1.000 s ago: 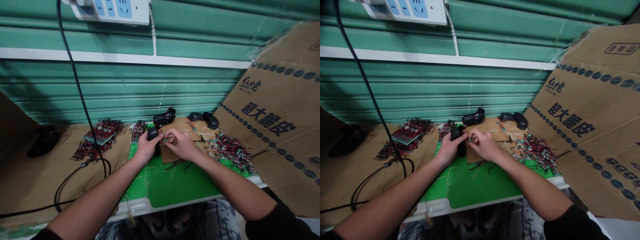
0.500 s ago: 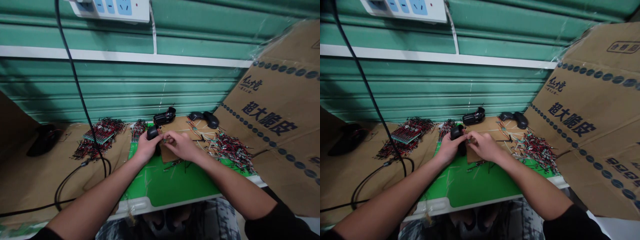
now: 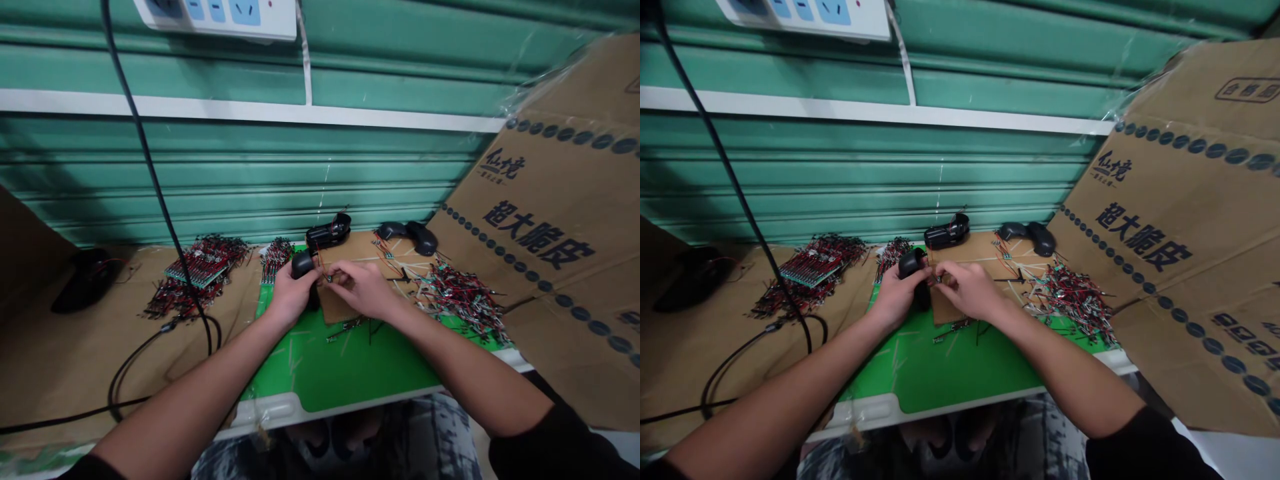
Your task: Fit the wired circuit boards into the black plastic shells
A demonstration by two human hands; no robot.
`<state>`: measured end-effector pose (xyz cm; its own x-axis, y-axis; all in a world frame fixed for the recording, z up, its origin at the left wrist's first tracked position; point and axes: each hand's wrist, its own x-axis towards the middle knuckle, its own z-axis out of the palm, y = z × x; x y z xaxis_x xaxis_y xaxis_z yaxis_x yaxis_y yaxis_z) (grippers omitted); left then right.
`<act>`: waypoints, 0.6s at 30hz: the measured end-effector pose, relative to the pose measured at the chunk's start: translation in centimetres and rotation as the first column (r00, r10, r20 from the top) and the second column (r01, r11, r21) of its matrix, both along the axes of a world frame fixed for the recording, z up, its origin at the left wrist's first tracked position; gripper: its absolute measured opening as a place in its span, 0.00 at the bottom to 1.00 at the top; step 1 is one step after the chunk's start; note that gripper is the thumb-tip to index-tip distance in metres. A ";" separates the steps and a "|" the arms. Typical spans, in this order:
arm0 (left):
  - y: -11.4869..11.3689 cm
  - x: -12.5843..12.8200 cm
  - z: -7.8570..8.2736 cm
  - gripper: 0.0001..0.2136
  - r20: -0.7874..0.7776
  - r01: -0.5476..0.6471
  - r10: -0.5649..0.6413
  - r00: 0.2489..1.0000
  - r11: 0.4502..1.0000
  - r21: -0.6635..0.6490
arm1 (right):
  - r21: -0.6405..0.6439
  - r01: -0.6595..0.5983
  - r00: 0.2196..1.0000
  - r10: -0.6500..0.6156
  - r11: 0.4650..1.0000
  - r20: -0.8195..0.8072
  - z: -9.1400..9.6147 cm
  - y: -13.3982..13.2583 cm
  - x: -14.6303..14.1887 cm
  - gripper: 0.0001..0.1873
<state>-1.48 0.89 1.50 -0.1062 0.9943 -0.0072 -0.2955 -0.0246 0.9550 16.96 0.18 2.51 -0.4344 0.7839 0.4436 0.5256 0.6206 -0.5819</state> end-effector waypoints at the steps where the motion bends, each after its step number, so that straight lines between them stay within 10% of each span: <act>1: 0.0 0.0 0.0 0.17 -0.002 -0.002 0.002 1.000 1.000 0.001 | 0.013 0.004 1.000 -0.004 1.000 -0.001 0.0 0.0 0.0 0.09; 7: 0.2 0.1 0.0 0.17 0.058 -0.013 0.015 0.998 1.000 -0.025 | 0.086 0.026 0.997 -0.020 0.996 -0.079 0.0 0.3 -0.3 0.07; 18: -0.4 0.2 0.7 0.17 0.288 0.090 -0.012 0.957 0.962 -0.257 | -0.179 -0.078 0.873 -0.020 0.981 -0.488 -1.0 0.3 -1.4 0.12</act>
<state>-1.28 0.48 2.16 -0.0105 0.9560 -0.2932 -0.5470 0.2400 0.8020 15.58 0.47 1.51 -0.2262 0.8637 0.4504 0.1299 0.4850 -0.8648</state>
